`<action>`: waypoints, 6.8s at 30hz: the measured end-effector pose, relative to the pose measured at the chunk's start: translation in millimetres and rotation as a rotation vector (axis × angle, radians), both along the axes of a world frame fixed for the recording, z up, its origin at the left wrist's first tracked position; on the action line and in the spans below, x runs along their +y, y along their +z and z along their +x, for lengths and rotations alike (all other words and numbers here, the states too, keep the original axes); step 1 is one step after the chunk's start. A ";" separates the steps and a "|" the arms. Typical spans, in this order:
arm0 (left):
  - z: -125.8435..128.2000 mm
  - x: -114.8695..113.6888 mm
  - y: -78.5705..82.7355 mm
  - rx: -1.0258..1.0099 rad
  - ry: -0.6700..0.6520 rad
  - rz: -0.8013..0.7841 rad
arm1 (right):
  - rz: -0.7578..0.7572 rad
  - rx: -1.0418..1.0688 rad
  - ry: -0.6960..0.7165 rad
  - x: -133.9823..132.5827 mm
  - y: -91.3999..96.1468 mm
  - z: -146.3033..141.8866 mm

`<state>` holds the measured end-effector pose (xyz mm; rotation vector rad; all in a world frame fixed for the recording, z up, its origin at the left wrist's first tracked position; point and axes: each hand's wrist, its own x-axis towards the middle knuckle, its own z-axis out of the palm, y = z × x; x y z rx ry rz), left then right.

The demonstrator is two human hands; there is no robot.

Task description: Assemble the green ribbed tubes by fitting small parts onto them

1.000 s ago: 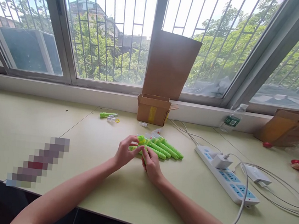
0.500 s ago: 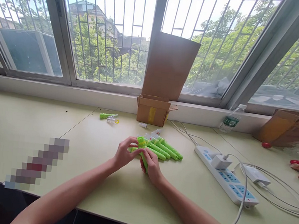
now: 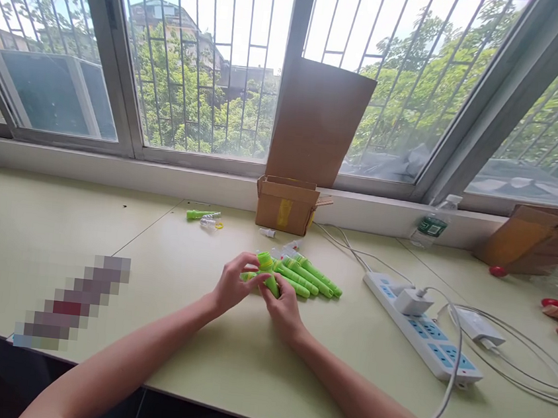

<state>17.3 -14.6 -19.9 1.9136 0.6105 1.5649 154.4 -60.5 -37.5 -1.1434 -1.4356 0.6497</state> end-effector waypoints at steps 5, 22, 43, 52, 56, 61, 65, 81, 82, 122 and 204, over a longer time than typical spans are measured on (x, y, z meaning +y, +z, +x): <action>0.2 0.7 0.1 -0.003 -0.036 0.018 | -0.123 0.178 0.131 -4.8 5.2 -1.5; -5.3 1.0 -2.8 0.140 0.262 0.197 | 0.037 -0.051 -0.034 -6.4 6.2 -2.9; -1.8 1.2 -2.2 0.143 0.218 0.004 | -0.084 0.101 0.024 -6.0 4.8 0.2; -1.3 3.4 -5.1 0.116 0.174 -0.026 | -0.248 0.239 0.189 -5.3 8.2 2.7; -2.2 4.8 -5.9 0.109 0.178 -0.029 | -0.246 0.214 0.157 -4.7 7.1 1.7; -1.4 3.1 -3.1 0.095 0.156 -0.041 | -0.162 0.206 0.115 -4.4 5.3 0.7; -1.3 2.8 -1.8 0.114 0.136 -0.050 | -0.141 0.210 0.136 -3.2 5.9 2.4; 0.1 4.3 -7.4 0.086 0.160 -0.040 | -0.041 0.067 -0.041 -2.8 6.9 -1.2; 0.3 4.3 -7.2 0.093 0.169 -0.035 | -0.028 0.054 -0.047 -3.2 7.3 -1.4; -3.6 8.2 -6.4 0.105 0.106 0.014 | -0.209 0.276 0.298 -2.9 4.4 4.4; -6.0 4.2 -0.2 0.159 0.145 0.012 | -0.221 0.185 0.266 -3.9 7.9 0.6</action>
